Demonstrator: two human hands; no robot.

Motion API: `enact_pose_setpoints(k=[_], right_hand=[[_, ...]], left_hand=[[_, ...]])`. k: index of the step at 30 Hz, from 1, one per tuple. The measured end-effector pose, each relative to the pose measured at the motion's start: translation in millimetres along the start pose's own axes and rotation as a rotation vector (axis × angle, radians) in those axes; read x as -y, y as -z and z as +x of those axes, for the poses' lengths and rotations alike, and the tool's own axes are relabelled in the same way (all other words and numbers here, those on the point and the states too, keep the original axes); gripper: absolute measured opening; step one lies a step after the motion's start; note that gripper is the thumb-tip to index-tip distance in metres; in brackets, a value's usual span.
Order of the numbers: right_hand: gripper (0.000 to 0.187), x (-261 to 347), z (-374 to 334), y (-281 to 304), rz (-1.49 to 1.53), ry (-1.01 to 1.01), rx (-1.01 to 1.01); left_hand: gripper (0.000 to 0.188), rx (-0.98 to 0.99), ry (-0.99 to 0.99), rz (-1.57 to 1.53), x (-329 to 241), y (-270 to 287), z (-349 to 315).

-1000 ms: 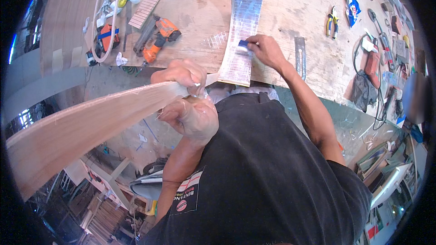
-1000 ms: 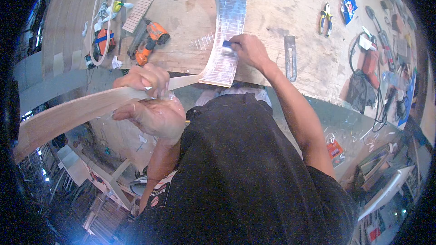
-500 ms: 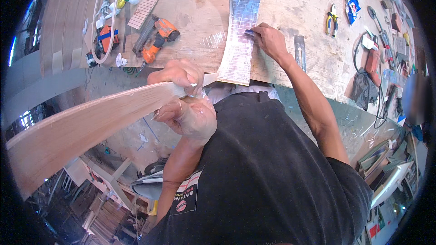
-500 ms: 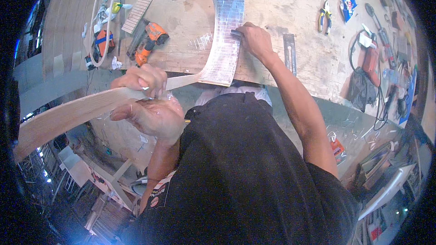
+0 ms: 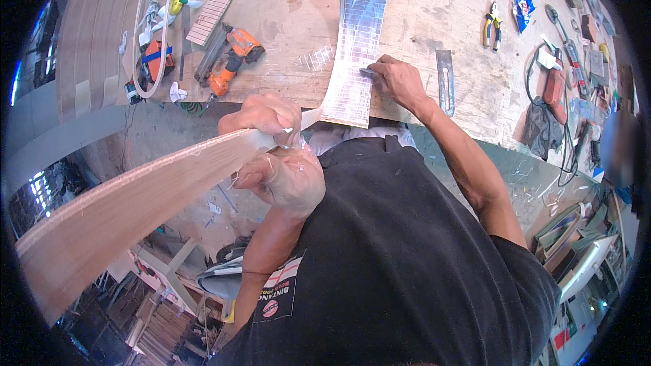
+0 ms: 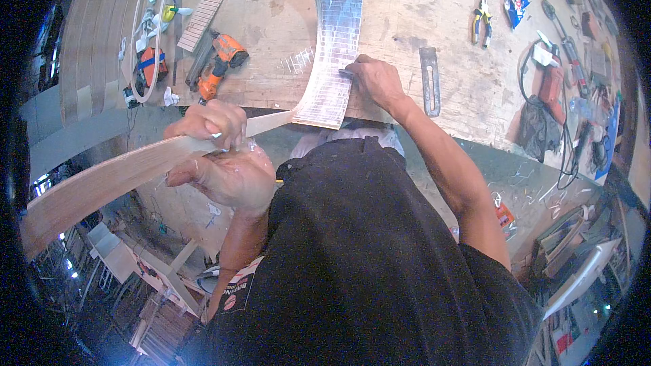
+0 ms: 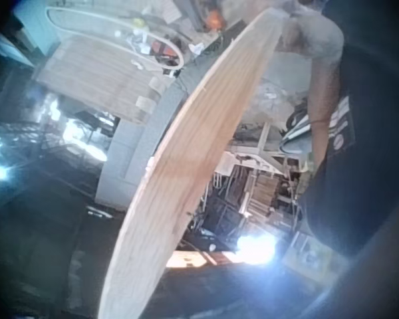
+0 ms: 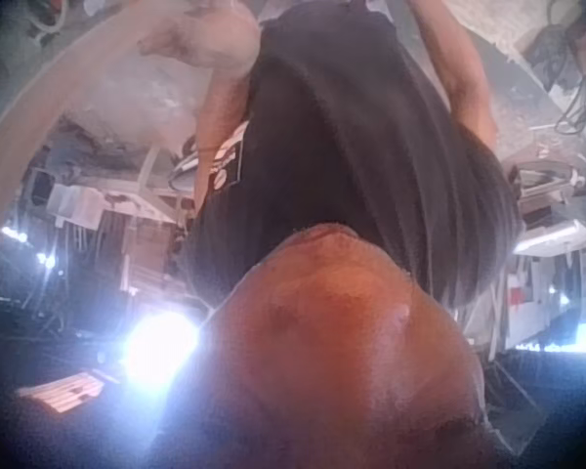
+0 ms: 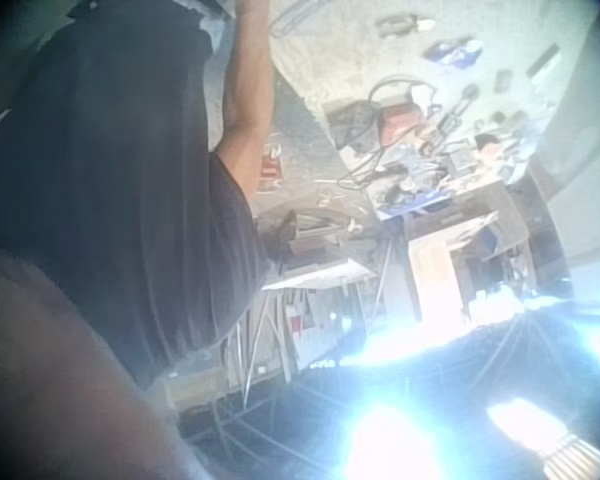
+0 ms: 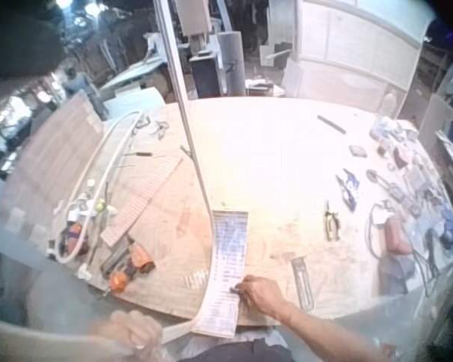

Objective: The person uses a pneumatic nail gun to fasten a curved wooden trim piece to a larger wooden board. They then apply adhesive to a thin wooden strip and press it onto the board, smoothing it with a small tool.

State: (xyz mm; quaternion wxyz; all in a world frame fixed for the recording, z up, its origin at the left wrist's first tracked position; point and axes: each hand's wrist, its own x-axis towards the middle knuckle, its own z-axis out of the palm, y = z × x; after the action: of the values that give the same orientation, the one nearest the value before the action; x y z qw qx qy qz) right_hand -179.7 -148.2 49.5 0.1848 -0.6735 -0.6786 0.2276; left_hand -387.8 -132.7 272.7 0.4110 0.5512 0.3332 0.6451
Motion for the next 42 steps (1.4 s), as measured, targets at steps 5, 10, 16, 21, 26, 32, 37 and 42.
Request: enact_pose_setpoints(k=[5,10,16,21,26,32,37,42], right_hand=[[0.021,12.0,-11.9,1.0,0.035,0.007,-0.001],[0.021,19.7,-25.8,0.6,0.068,0.009,0.030],[0.023,37.5,-35.2,9.1,0.134,0.035,0.050],[0.024,58.4,-39.1,37.0,0.215,-0.015,0.167],[0.022,75.8,-38.6,61.1,0.389,-0.049,0.250],[0.019,53.9,8.3,71.6,0.412,-0.083,-0.044],[0.021,20.4,80.4,50.1,0.101,0.056,-0.612],[0.025,7.6,113.1,44.5,-0.150,0.169,-0.699]], left_hand=[[0.060,-0.017,-0.005,0.033,-1.8,-2.5,-0.2],[0.060,-0.005,0.000,0.020,-1.5,-0.9,3.0],[0.060,0.002,0.002,0.012,-1.6,-2.5,2.6],[0.060,-0.006,0.002,0.034,-0.8,-1.2,3.1],[0.060,-0.039,0.017,-0.009,-5.5,-4.8,5.0],[0.061,0.012,0.052,-0.076,-4.1,1.1,6.0],[0.059,0.041,0.032,-0.149,2.3,-1.4,17.9],[0.057,0.079,0.038,-0.144,1.1,-7.2,25.8]])
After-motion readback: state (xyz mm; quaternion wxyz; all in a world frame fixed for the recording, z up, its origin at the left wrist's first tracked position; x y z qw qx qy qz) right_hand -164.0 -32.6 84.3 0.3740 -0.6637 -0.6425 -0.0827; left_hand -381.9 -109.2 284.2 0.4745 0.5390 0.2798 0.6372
